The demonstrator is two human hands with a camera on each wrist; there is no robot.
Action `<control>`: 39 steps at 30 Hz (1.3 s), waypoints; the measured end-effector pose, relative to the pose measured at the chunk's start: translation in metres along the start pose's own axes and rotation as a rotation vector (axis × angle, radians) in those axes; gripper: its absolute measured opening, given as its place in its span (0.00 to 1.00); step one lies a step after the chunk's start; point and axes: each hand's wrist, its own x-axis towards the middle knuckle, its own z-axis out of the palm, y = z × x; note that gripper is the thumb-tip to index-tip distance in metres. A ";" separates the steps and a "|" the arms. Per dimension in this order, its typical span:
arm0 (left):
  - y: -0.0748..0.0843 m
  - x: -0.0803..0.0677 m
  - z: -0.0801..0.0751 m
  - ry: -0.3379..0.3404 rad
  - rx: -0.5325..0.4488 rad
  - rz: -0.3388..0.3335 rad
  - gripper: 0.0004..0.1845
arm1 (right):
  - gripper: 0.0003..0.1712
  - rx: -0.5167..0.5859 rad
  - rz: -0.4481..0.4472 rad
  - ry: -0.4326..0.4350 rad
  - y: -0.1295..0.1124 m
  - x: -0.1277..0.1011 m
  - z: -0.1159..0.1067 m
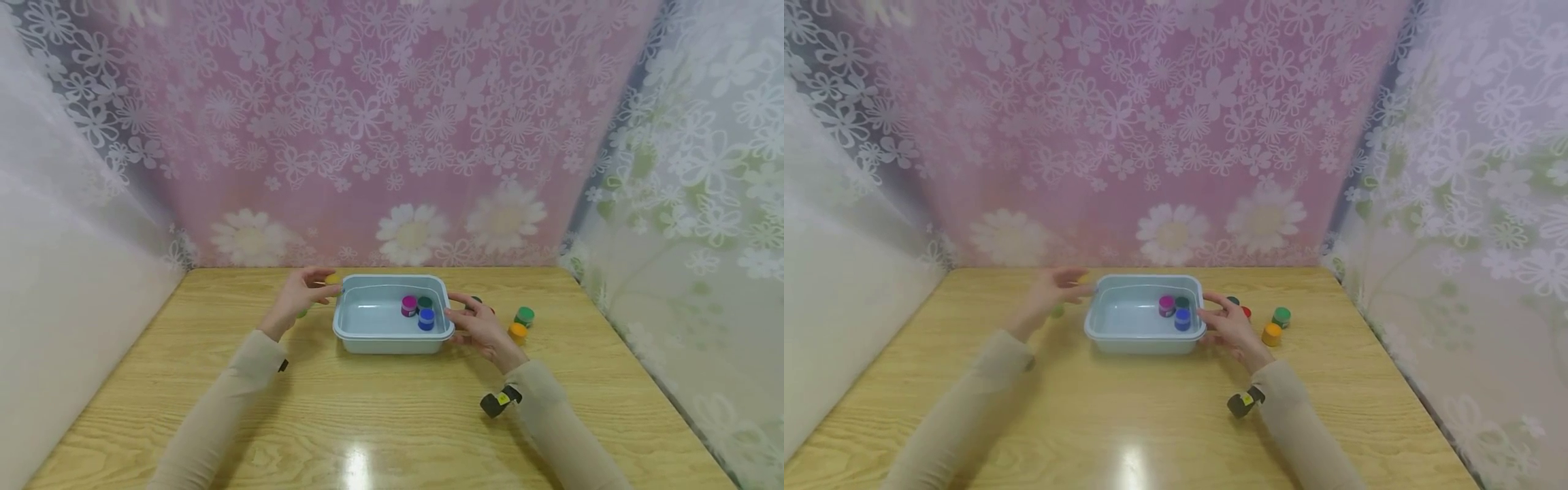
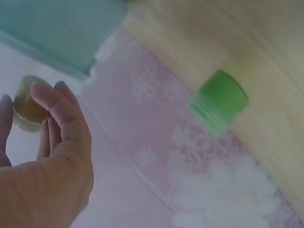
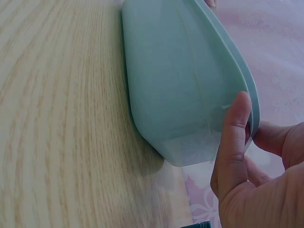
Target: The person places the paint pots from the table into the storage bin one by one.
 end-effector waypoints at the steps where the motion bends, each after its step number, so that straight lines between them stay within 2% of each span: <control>1: -0.001 0.001 0.004 0.009 -0.013 0.001 0.29 | 0.34 0.003 0.002 0.001 0.000 0.000 0.000; 4: 0.001 0.002 0.015 0.022 -0.050 -0.002 0.29 | 0.34 0.009 0.008 0.002 0.000 0.000 0.000; 11: 0.007 0.005 0.035 -0.044 -0.071 0.020 0.29 | 0.34 0.003 0.006 0.006 0.000 0.000 0.001; 15: 0.011 0.005 0.048 -0.067 -0.065 0.009 0.28 | 0.34 0.004 0.007 0.007 0.000 0.000 0.001; 21: 0.014 0.004 0.066 -0.081 -0.016 -0.033 0.25 | 0.35 0.004 -0.001 0.004 0.001 0.000 0.001; 30: 0.012 0.011 0.086 -0.125 0.070 0.004 0.21 | 0.34 0.013 0.002 0.008 0.000 -0.001 0.000; 39: 0.018 0.011 0.104 -0.195 0.171 -0.061 0.19 | 0.34 -0.001 0.000 0.006 0.000 -0.001 0.002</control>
